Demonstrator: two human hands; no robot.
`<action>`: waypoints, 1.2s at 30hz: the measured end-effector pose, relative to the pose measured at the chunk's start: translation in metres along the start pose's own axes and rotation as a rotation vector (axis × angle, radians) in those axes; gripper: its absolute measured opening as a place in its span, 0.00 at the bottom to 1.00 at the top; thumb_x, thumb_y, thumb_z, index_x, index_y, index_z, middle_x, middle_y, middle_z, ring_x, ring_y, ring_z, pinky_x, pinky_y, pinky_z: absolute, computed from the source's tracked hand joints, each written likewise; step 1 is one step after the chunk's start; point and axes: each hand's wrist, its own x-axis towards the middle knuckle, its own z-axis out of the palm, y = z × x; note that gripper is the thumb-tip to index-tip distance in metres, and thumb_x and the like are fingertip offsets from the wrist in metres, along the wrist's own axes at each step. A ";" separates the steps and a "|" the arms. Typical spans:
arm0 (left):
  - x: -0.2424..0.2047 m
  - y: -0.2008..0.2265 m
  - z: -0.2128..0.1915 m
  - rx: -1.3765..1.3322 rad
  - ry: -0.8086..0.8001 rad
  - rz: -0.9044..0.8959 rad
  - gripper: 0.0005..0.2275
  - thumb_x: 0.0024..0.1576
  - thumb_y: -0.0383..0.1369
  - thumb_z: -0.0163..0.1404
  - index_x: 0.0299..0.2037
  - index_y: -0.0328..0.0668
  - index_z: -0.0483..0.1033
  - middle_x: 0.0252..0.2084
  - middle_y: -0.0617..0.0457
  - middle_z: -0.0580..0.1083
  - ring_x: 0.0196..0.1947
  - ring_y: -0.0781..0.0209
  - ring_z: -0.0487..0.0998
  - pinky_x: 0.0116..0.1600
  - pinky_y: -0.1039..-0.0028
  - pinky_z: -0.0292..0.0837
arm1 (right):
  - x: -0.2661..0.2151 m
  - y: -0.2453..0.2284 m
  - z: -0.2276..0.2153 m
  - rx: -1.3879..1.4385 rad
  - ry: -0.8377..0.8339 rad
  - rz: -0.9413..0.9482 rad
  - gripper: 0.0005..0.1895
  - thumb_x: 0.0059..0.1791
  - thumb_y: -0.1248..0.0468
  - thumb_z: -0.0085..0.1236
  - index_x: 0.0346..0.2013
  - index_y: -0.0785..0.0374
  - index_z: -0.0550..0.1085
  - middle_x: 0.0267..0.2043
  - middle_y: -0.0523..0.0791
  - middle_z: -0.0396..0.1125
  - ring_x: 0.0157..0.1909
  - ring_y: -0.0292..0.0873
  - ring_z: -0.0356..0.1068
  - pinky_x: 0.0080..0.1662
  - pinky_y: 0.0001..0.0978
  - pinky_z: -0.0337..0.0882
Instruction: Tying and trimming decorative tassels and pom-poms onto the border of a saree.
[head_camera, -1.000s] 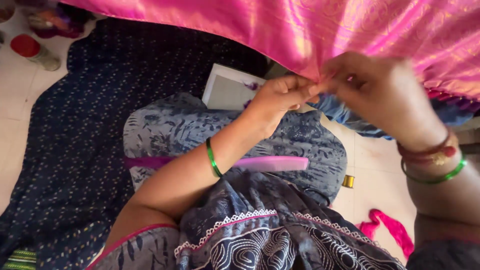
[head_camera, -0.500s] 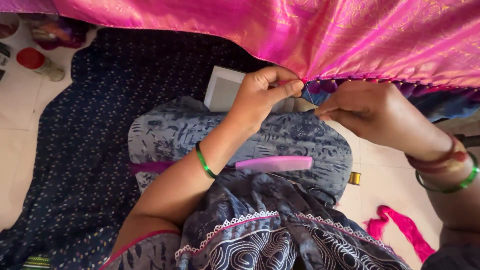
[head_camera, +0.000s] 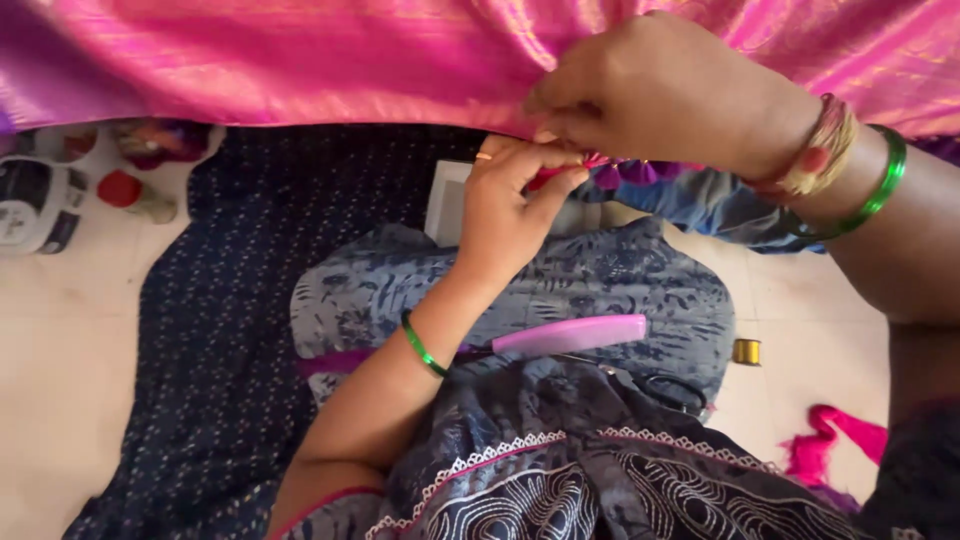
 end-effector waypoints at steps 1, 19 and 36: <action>0.003 0.006 -0.005 0.169 0.034 0.135 0.04 0.56 0.31 0.61 0.38 0.44 0.82 0.37 0.56 0.80 0.43 0.59 0.75 0.49 0.68 0.66 | 0.002 0.001 0.004 -0.075 -0.019 0.057 0.11 0.51 0.59 0.62 0.46 0.57 0.81 0.36 0.47 0.74 0.34 0.50 0.75 0.38 0.41 0.73; -0.033 -0.065 0.057 -1.040 -0.149 -0.596 0.09 0.62 0.30 0.58 0.48 0.34 0.79 0.41 0.53 0.80 0.42 0.66 0.78 0.49 0.76 0.70 | -0.080 -0.021 0.030 0.259 0.168 0.529 0.08 0.51 0.68 0.63 0.43 0.63 0.75 0.35 0.45 0.74 0.33 0.40 0.77 0.36 0.30 0.74; 0.002 0.004 0.003 0.071 -0.013 -0.007 0.05 0.56 0.30 0.63 0.40 0.43 0.83 0.33 0.55 0.78 0.37 0.58 0.75 0.47 0.68 0.71 | -0.013 -0.009 0.019 -0.268 -0.021 0.053 0.06 0.44 0.68 0.61 0.35 0.62 0.75 0.39 0.46 0.67 0.33 0.50 0.72 0.32 0.40 0.71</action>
